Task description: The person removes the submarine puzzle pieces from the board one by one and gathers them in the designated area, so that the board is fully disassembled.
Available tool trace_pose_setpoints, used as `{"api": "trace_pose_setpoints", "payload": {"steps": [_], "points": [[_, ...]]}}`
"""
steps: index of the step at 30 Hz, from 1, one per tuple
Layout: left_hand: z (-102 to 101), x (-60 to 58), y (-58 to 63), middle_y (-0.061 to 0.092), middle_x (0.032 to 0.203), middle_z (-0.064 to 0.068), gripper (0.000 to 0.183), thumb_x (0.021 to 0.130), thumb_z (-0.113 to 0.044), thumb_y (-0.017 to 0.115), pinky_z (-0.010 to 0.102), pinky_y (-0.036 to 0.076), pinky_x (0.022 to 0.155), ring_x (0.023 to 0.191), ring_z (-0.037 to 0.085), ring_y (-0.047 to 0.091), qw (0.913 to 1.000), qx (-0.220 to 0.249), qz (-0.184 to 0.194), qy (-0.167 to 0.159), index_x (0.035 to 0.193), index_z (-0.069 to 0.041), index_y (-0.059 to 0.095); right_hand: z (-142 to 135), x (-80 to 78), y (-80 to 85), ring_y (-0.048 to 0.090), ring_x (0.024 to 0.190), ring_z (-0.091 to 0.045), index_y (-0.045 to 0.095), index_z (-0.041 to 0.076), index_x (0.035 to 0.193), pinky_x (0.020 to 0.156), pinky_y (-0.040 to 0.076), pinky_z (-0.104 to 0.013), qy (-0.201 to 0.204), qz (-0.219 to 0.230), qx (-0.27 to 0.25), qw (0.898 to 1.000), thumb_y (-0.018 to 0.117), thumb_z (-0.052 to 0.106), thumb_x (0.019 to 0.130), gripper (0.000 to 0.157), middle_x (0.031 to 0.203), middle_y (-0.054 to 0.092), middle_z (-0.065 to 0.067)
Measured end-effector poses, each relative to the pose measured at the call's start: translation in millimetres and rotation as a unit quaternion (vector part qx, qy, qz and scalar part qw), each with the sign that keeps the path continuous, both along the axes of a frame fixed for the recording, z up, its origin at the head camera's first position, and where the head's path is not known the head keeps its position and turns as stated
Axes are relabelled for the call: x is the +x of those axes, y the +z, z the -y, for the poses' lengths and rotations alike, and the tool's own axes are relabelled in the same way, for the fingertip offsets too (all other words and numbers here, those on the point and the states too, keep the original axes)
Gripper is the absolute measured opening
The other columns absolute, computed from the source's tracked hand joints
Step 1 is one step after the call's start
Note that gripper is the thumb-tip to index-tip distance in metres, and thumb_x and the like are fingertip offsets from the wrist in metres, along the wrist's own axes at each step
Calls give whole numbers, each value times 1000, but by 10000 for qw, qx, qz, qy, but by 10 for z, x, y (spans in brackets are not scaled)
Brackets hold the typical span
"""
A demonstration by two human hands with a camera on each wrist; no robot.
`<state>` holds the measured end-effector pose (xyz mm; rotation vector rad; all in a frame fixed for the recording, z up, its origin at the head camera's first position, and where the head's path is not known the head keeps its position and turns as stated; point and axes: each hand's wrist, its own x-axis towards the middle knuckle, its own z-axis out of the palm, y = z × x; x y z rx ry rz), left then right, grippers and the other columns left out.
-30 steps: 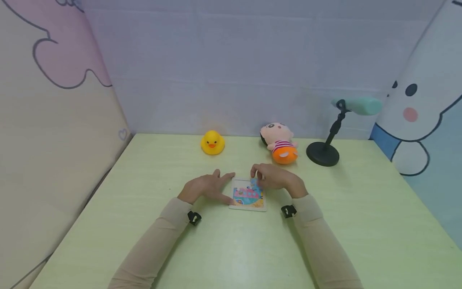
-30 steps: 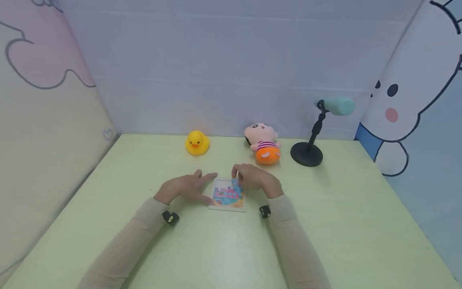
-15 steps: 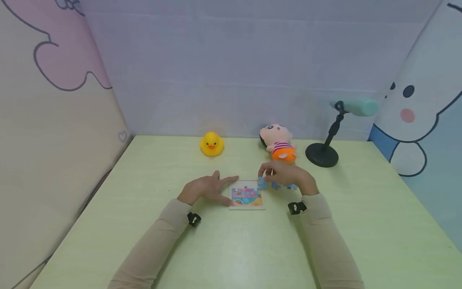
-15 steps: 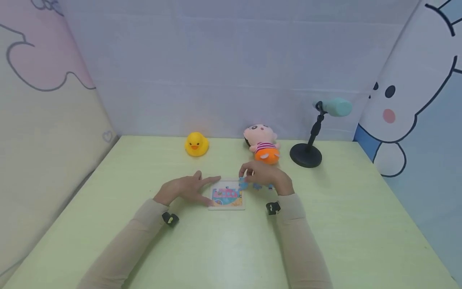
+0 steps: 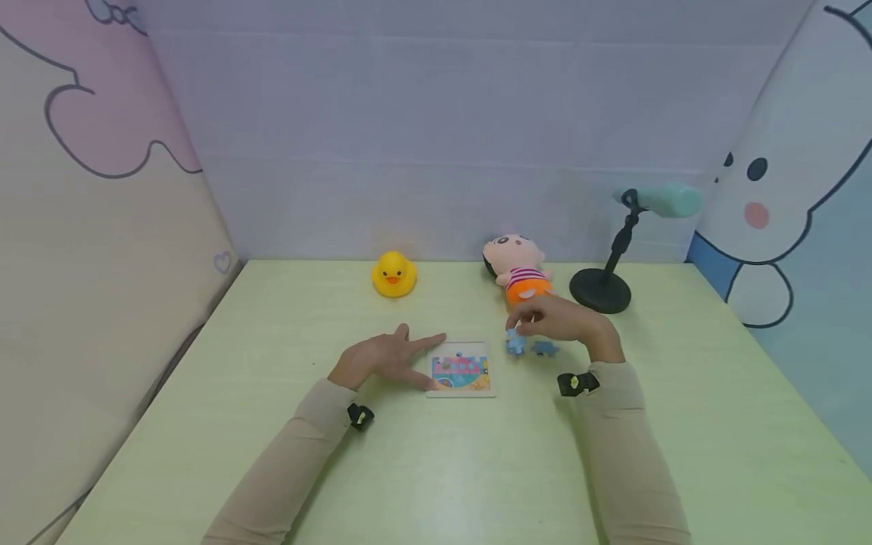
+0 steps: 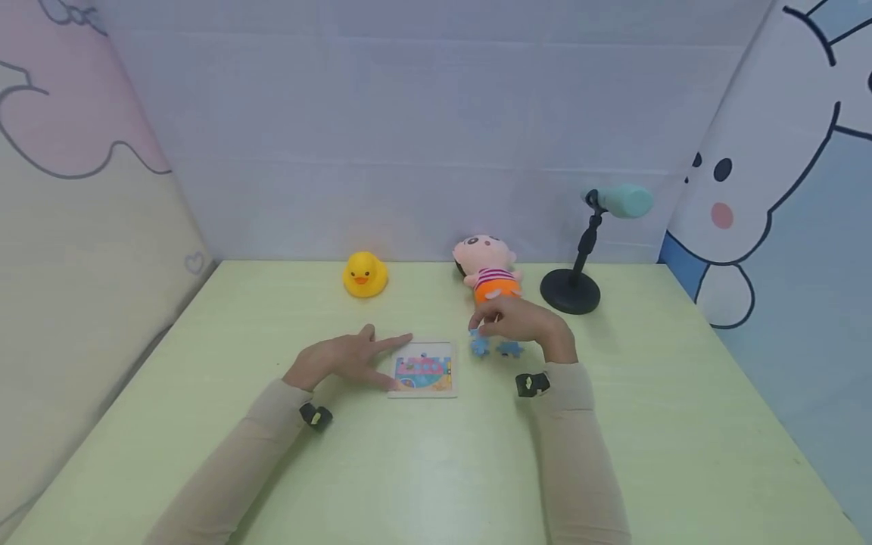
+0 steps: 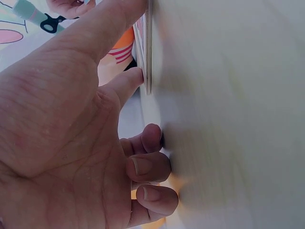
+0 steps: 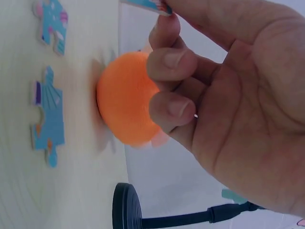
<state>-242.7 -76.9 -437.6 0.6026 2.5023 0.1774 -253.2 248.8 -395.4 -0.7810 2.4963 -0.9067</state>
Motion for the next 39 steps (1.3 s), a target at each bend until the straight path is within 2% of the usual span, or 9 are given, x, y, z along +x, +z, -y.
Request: {"api": "trace_pose_setpoints", "payload": {"steps": [7, 16, 21, 31, 39], "points": [[24, 0, -37, 32, 145, 20, 92, 81, -71, 66, 49, 47, 84, 98, 32, 54, 9999, 114, -25, -17, 157, -50, 19, -225, -6, -27, 53, 95, -23, 72, 10, 109, 84, 46, -39, -206, 131, 139, 9996, 62, 11, 99, 15, 106, 65, -3], [21, 11, -30, 31, 147, 21, 92, 81, -71, 67, 50, 47, 85, 99, 33, 54, 9998, 174, 28, 17, 157, -50, 19, -471, 47, 7, 51, 88, -24, 71, 8, 107, 76, 42, -37, -440, 227, 42, 9988, 64, 13, 98, 13, 98, 64, -5], [23, 11, -44, 29, 150, 22, 91, 82, -71, 66, 51, 46, 87, 101, 33, 54, 9998, 211, 21, 26, 156, -51, 18, -570, 79, 11, 53, 91, -25, 72, 7, 107, 80, 42, -39, -596, 324, 69, 9977, 65, 12, 97, 13, 98, 64, -6], [36, 32, -15, 32, 146, 20, 90, 81, -70, 67, 48, 46, 83, 97, 31, 55, 9997, 232, 51, 90, 156, -50, 20, -711, 34, -87, 53, 94, -25, 73, 8, 107, 81, 42, -38, -680, 467, 408, 9958, 66, 12, 96, 14, 102, 65, -6], [31, 9, 15, 33, 142, 19, 91, 82, -72, 65, 47, 47, 80, 96, 31, 55, 9999, 155, 6, -24, 157, -51, 18, -761, 12, -181, 52, 92, -24, 73, 8, 106, 79, 40, -37, -736, 490, 588, 9944, 65, 12, 97, 13, 98, 64, -5]]}}
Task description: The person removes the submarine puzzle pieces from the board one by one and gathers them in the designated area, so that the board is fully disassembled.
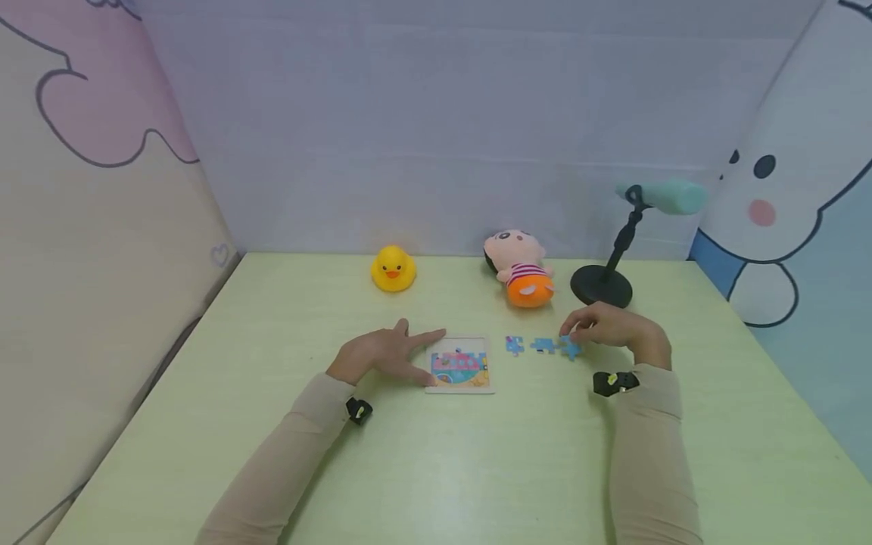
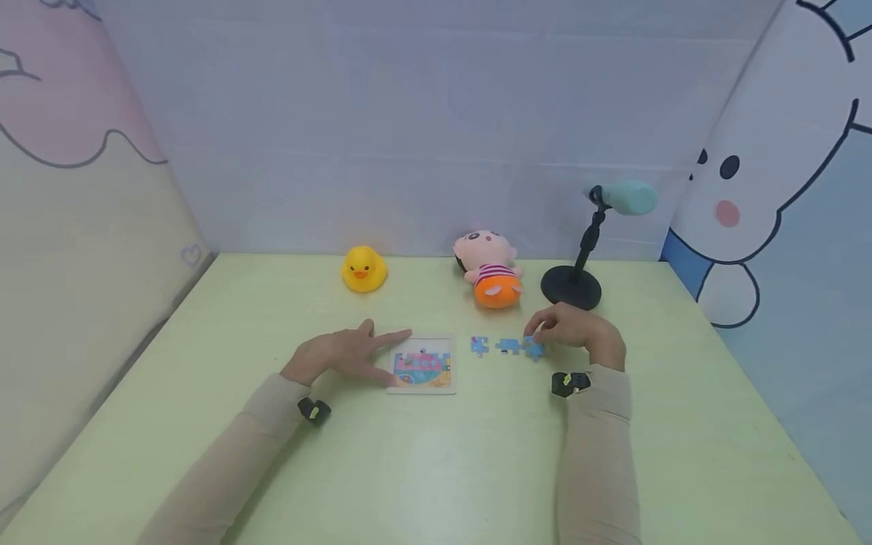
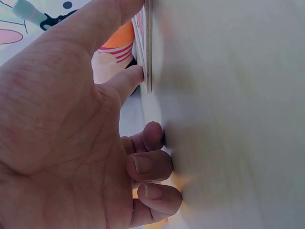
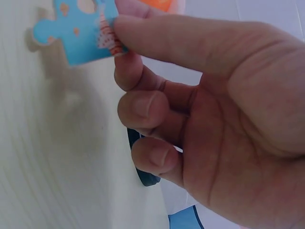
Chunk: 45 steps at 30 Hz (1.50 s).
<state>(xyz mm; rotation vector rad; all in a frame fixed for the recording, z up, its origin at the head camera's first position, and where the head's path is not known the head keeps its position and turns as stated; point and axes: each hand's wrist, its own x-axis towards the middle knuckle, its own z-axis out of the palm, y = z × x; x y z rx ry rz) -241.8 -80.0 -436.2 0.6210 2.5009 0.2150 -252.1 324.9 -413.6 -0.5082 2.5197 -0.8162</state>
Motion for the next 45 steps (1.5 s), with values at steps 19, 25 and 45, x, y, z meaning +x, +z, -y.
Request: {"api": "trace_pose_setpoints", "payload": {"steps": [19, 25, 45], "points": [[-22, -71, -4, 38, 134, 12, 94, 78, -76, 66, 45, 46, 75, 91, 29, 56, 10000, -40, 55, 11, 156, -53, 19, -7, -10, -18, 51, 94, -25, 72, 8, 109, 80, 40, -38, -340, 105, 490, 9982, 61, 13, 98, 16, 100, 63, -6], [-30, -72, 6, 37, 135, 12, 93, 79, -75, 66, 46, 46, 76, 92, 29, 56, 10000, -62, 70, 26, 155, -53, 19, -33, -23, -33, 51, 94, -26, 72, 9, 109, 80, 41, -39, -313, 40, 508, 9982, 62, 14, 98, 16, 101, 63, -7], [1, -52, 17, 39, 125, 11, 93, 79, -75, 65, 43, 45, 75, 89, 28, 56, 9999, -81, 50, -71, 156, -51, 19, 110, -19, 14, 51, 89, -25, 71, 12, 113, 75, 39, -37, -498, -1, 663, 9966, 60, 16, 100, 18, 95, 60, -7]]}}
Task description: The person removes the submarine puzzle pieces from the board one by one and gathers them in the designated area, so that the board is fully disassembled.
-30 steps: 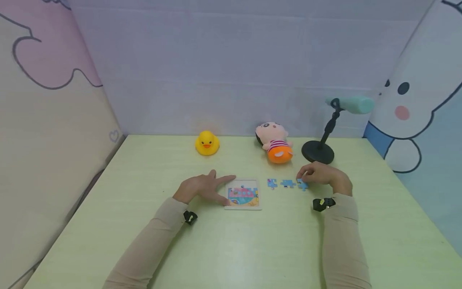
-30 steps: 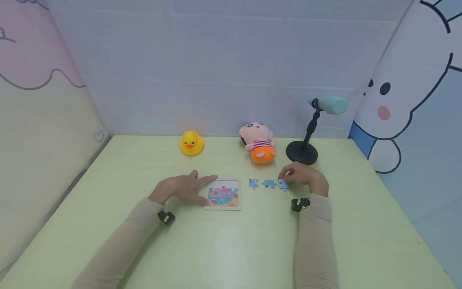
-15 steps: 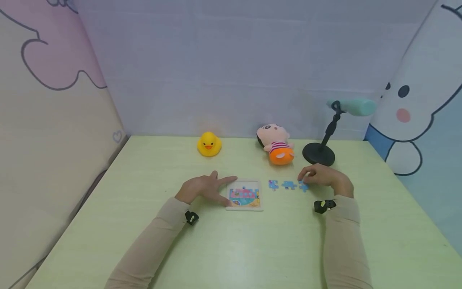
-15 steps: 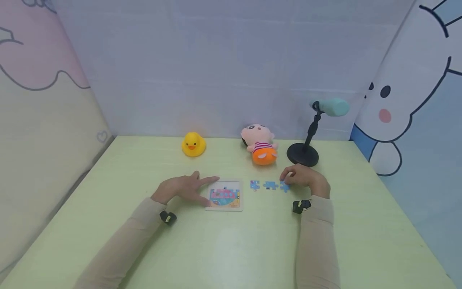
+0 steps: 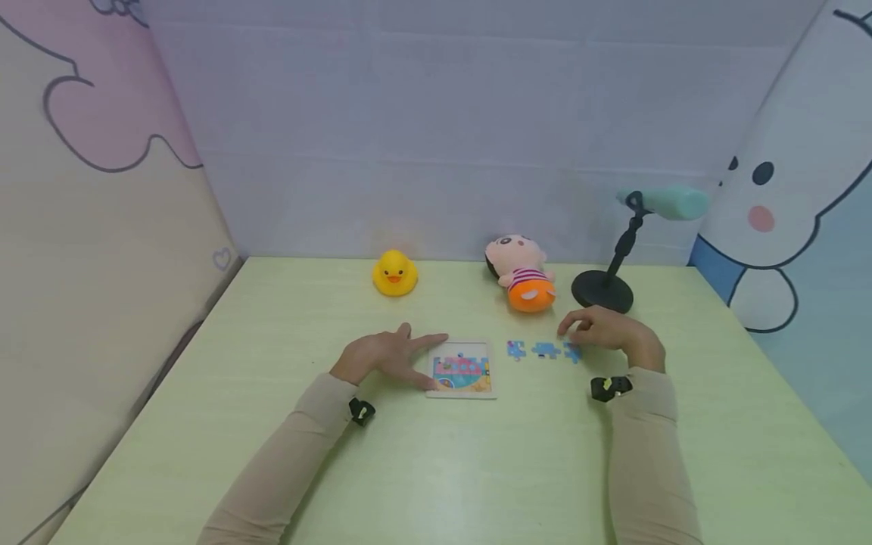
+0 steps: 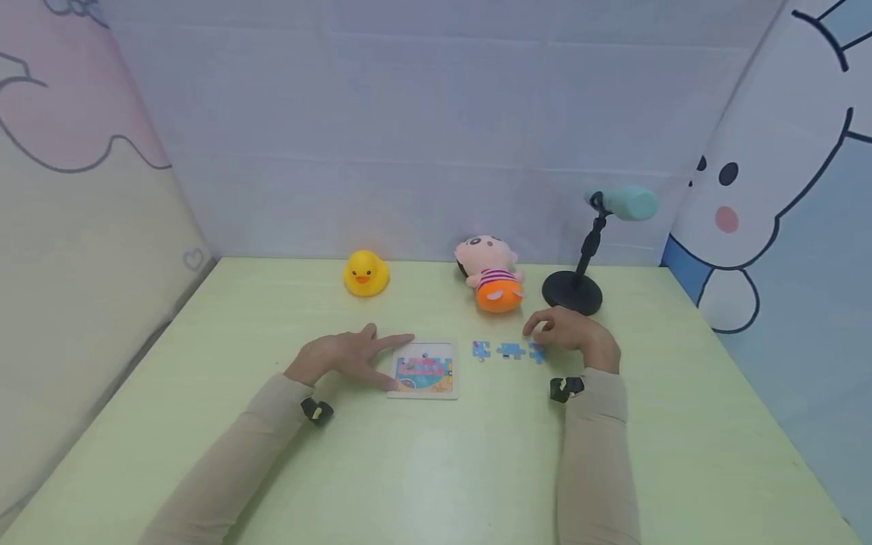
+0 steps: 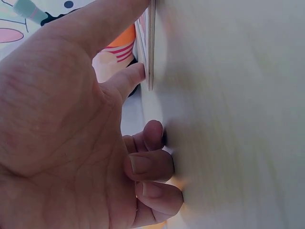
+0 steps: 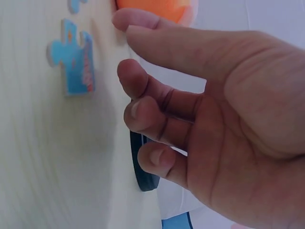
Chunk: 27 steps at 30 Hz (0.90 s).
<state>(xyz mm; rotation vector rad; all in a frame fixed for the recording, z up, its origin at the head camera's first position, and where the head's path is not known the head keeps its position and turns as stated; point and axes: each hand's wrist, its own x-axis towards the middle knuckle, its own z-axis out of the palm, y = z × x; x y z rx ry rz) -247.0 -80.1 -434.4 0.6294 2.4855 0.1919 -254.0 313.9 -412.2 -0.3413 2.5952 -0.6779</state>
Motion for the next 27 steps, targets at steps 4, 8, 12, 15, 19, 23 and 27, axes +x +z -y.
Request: {"api": "trace_pose_setpoints", "payload": {"steps": [4, 8, 12, 15, 19, 23, 27], "points": [[29, -8, -15, 38, 125, 10, 95, 77, -76, 67, 44, 45, 76, 92, 27, 55, 10000, -23, -5, 6, 155, -54, 19, 65, -1, 44, 53, 87, -24, 71, 13, 114, 74, 41, -36, 166, -129, -11, 9998, 60, 16, 100, 18, 97, 62, -7], [54, -12, -19, 37, 128, 12, 98, 76, -73, 71, 46, 46, 81, 96, 29, 54, 10000, 42, 73, -43, 156, -52, 18, 125, -1, 75, 53, 82, -23, 71, 11, 113, 73, 42, -35, 432, -345, -54, 9985, 60, 12, 99, 18, 94, 62, -7], [60, -6, -16, 37, 128, 12, 99, 75, -72, 72, 46, 46, 82, 97, 29, 54, 9999, 53, 131, -36, 156, -52, 19, 204, 1, 92, 54, 82, -22, 71, 11, 111, 74, 43, -35, 664, -501, -53, 9965, 57, 9, 99, 18, 95, 64, -6], [54, 1, -14, 37, 126, 11, 98, 75, -71, 73, 46, 46, 81, 95, 29, 54, 9999, 48, 125, 2, 156, -52, 19, 286, 7, 107, 56, 85, -22, 71, 12, 110, 77, 45, -36, 748, -550, -14, 9957, 57, 9, 99, 18, 98, 65, -6], [40, 10, -11, 37, 125, 10, 98, 75, -70, 74, 46, 46, 81, 96, 29, 54, 9999, 92, 131, 33, 155, -52, 20, 397, 15, 116, 58, 91, -24, 71, 12, 111, 82, 47, -40, 828, -515, 30, 9952, 60, 12, 99, 16, 105, 65, -8], [34, 15, -6, 37, 125, 10, 97, 76, -70, 74, 46, 46, 81, 95, 29, 55, 9999, 61, 105, 54, 155, -53, 20, 490, 21, 121, 58, 94, -25, 70, 12, 112, 82, 48, -41, 877, -450, -2, 9951, 61, 13, 99, 16, 107, 64, -10], [21, 15, -5, 38, 126, 11, 98, 76, -70, 73, 46, 46, 80, 94, 29, 55, 10000, 71, 59, 5, 156, -52, 20, 566, 23, 139, 57, 88, -23, 70, 10, 113, 78, 47, -37, 998, -473, -60, 9939, 59, 12, 100, 17, 104, 63, -8]]}}
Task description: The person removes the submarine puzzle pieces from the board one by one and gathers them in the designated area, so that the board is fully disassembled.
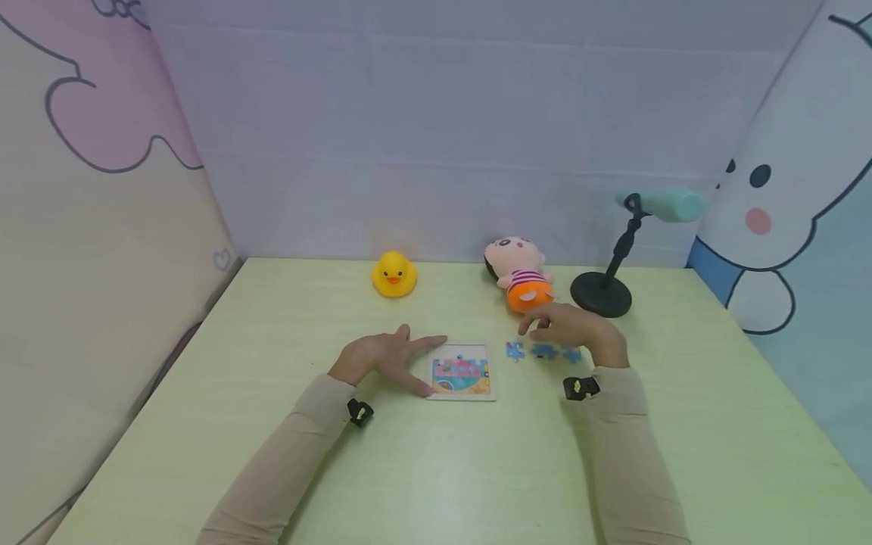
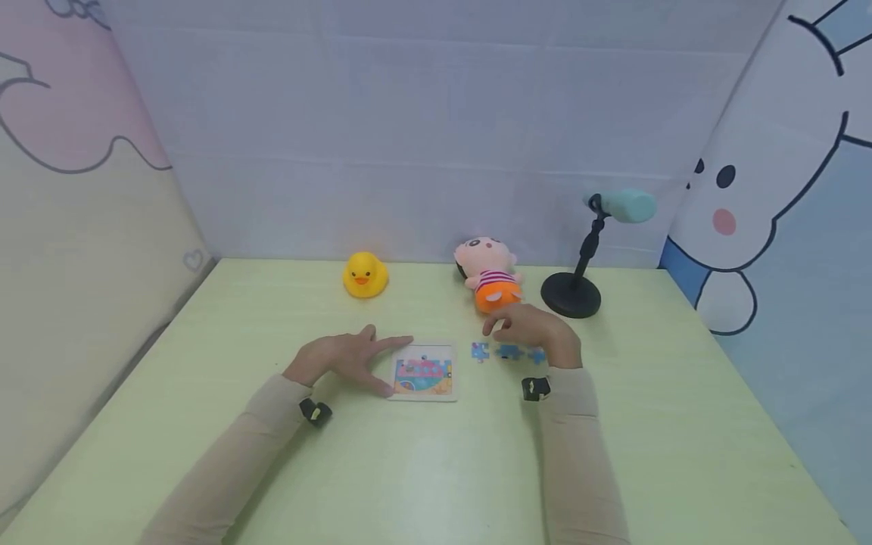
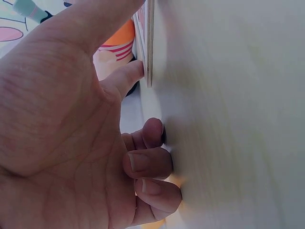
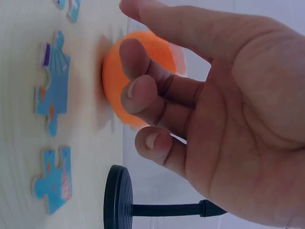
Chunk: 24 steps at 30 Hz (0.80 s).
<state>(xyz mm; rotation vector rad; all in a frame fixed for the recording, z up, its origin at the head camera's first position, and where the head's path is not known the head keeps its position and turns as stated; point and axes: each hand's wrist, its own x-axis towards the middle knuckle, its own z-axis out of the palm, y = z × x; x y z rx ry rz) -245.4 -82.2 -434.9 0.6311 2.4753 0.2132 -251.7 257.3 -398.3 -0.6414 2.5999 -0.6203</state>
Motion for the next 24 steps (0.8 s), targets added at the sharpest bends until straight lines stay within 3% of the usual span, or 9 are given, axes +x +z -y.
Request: {"api": "trace_pose_setpoints", "payload": {"steps": [9, 14, 19, 24], "points": [[6, -12, -11, 38, 126, 11, 98, 76, -70, 72, 46, 46, 81, 94, 28, 55, 10000, 14, -9, -88, 156, -51, 19, 218, -9, 0, 54, 80, -19, 69, 4, 113, 74, 47, -33, 424, -33, -462, 9980, 58, 8, 100, 18, 96, 61, -7], [2, -25, -16, 37, 135, 15, 98, 75, -72, 72, 49, 46, 86, 99, 30, 55, 10000, -38, 13, -56, 156, -52, 19, 353, 0, -25, 55, 77, -18, 68, 6, 115, 73, 47, -33, 452, -241, -299, 9982, 60, 9, 100, 18, 93, 61, -5], [-11, -23, -23, 38, 133, 14, 98, 75, -72, 72, 49, 47, 84, 97, 30, 55, 10000, -69, -14, -25, 155, -52, 20, 479, 20, -39, 54, 77, -17, 68, 12, 117, 70, 47, -30, 340, -333, 69, 9988, 62, 13, 99, 18, 92, 61, -3], [-18, -20, -11, 39, 132, 13, 98, 75, -73, 71, 49, 47, 84, 97, 30, 56, 9999, -110, -31, -37, 155, -52, 20, 587, 37, -34, 55, 78, -16, 68, 11, 117, 72, 48, -30, 574, -581, 112, 9966, 63, 12, 99, 19, 93, 63, -3]]}}
